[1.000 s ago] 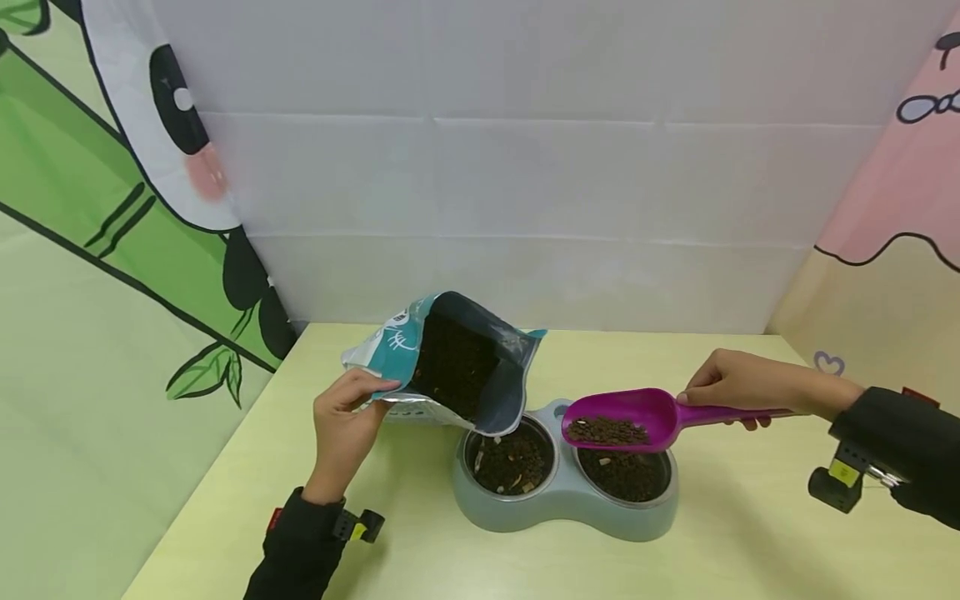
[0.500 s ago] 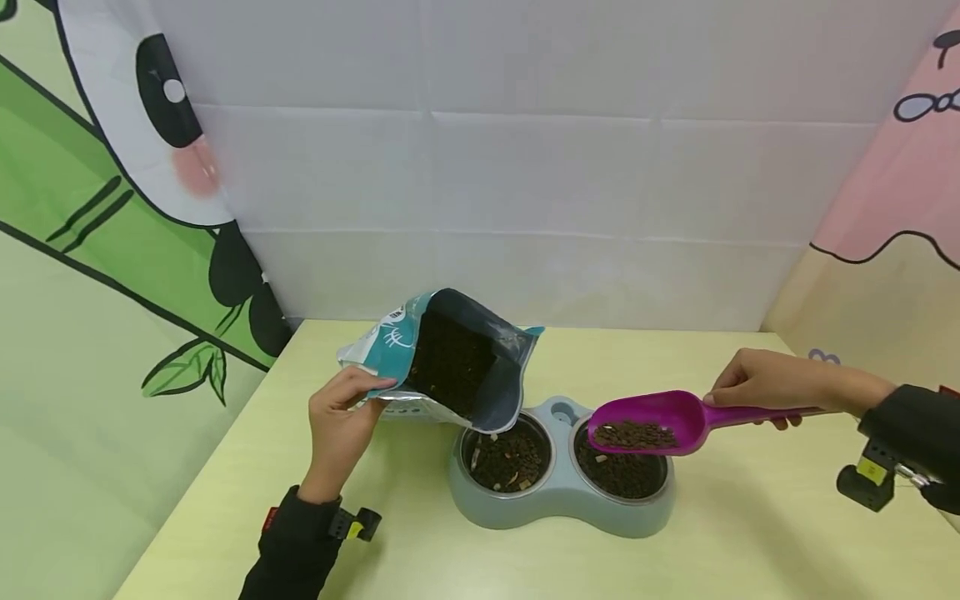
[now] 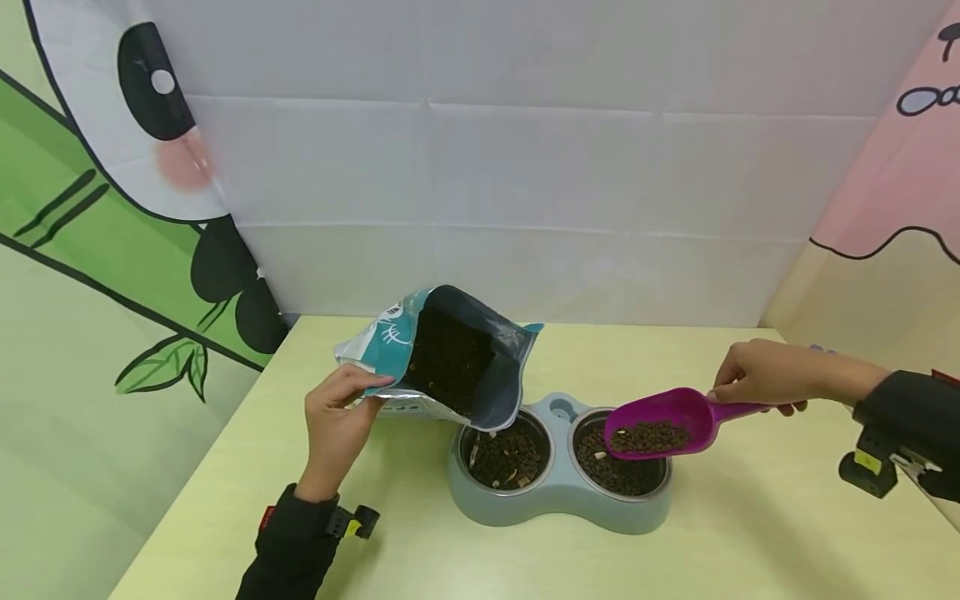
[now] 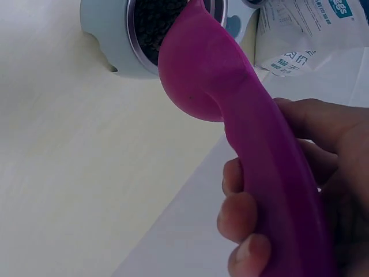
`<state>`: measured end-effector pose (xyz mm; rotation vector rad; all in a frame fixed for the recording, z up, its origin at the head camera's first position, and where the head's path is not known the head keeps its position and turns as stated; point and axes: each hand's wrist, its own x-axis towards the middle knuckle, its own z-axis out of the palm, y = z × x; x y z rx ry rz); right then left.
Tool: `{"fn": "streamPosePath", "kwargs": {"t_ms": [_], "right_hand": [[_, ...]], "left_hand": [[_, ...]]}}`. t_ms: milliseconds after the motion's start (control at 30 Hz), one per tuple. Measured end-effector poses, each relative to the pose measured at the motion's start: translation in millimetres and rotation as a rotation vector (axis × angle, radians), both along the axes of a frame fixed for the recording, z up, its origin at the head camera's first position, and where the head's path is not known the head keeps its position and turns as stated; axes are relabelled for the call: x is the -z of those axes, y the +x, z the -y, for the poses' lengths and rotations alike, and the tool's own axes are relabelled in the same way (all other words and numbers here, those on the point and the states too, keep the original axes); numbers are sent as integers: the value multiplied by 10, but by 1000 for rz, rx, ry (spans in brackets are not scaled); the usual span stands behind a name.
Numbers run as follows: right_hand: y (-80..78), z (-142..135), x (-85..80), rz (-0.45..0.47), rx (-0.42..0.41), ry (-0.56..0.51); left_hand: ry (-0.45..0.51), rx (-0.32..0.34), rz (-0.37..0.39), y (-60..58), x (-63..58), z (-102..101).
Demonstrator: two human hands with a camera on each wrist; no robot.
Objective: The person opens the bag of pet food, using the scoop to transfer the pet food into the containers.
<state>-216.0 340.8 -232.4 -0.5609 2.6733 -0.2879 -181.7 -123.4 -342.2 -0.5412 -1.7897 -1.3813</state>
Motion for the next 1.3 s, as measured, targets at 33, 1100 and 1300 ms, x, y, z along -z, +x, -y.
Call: {"fn": "streamPosePath", "kwargs": {"t_ms": [33,1100,1300], "right_hand": [[-2,11,-7,-4,-4,11],[26,280,-203,-343,-155,216],[20,262,-236,-315,-149,217]], "left_hand": [[1,1,-3,3,-4,-3],[27,23,-10,-216,245,95],[29,26,-4,-210,265,101]]}}
